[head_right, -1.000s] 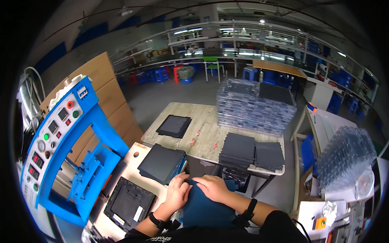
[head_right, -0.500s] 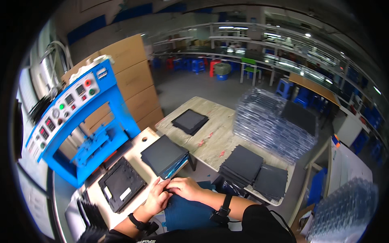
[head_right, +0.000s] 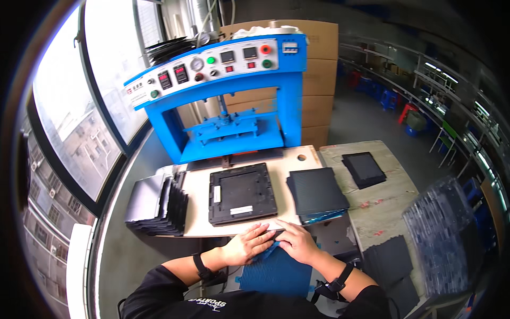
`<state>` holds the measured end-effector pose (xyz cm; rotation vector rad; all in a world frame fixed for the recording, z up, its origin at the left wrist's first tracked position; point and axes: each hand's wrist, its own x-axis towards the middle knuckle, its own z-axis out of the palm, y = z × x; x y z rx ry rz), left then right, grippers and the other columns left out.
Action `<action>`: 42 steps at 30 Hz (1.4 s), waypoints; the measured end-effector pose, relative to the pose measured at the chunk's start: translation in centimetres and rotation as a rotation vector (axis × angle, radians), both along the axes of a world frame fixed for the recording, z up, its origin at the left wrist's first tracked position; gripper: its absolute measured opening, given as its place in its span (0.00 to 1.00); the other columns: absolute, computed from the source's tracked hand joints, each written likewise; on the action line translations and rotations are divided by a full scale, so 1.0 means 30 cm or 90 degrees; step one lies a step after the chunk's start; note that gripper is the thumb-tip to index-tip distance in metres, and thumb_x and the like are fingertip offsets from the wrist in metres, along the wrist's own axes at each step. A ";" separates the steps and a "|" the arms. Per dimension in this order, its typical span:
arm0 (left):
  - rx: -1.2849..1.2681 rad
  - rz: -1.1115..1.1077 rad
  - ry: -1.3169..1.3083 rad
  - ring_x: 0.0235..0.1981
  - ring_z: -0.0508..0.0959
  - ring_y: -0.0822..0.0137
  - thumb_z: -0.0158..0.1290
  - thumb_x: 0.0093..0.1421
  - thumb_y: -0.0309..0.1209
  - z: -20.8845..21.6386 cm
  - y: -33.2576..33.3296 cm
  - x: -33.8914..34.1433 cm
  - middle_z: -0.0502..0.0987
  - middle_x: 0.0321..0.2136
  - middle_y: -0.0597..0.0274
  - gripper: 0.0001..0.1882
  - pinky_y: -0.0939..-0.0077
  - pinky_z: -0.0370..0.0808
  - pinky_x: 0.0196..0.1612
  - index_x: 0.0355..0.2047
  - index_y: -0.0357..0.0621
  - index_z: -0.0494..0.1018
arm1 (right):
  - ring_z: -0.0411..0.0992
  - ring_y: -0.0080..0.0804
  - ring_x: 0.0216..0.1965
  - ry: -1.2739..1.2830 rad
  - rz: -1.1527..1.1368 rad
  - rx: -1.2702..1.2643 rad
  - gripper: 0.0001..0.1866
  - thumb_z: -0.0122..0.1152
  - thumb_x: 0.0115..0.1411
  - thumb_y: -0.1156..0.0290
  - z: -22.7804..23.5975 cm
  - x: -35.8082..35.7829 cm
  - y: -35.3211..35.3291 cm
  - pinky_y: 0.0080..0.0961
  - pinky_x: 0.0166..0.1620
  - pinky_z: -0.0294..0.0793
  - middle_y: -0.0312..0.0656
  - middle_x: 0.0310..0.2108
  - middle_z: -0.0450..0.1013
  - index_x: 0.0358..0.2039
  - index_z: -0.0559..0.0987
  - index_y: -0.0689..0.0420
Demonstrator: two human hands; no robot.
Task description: Applying protective or adhesive film to plastic panels and processing them through a press machine.
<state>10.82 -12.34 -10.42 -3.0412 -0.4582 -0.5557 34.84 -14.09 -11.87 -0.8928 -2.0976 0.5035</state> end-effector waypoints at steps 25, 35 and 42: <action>-0.559 0.066 -0.180 0.69 0.39 0.46 0.56 0.55 0.32 0.082 0.310 -0.585 0.63 0.61 0.61 0.09 0.43 0.28 0.65 0.37 0.52 0.82 | 0.62 0.43 0.59 -0.264 0.070 0.379 0.12 0.65 0.46 0.74 0.175 -0.441 0.259 0.45 0.60 0.58 0.32 0.52 0.71 0.34 0.80 0.53; -0.119 0.378 -0.122 0.66 0.48 0.42 0.55 0.54 0.27 0.104 0.249 -0.369 0.63 0.61 0.63 0.13 0.34 0.36 0.63 0.40 0.50 0.79 | 0.69 0.22 0.16 0.335 0.028 -0.743 0.21 0.53 0.64 0.52 0.060 -0.382 0.334 0.18 0.20 0.68 0.40 0.25 0.74 0.37 0.73 0.61; -0.037 0.168 -0.541 0.67 0.45 0.48 0.49 0.61 0.51 0.142 0.412 -0.306 0.54 0.65 0.53 0.32 0.46 0.33 0.66 0.61 0.47 0.61 | 0.71 0.20 0.37 0.640 0.032 -0.305 0.09 0.50 0.60 0.78 0.047 -0.514 0.670 0.21 0.40 0.73 0.35 0.35 0.73 0.42 0.73 0.60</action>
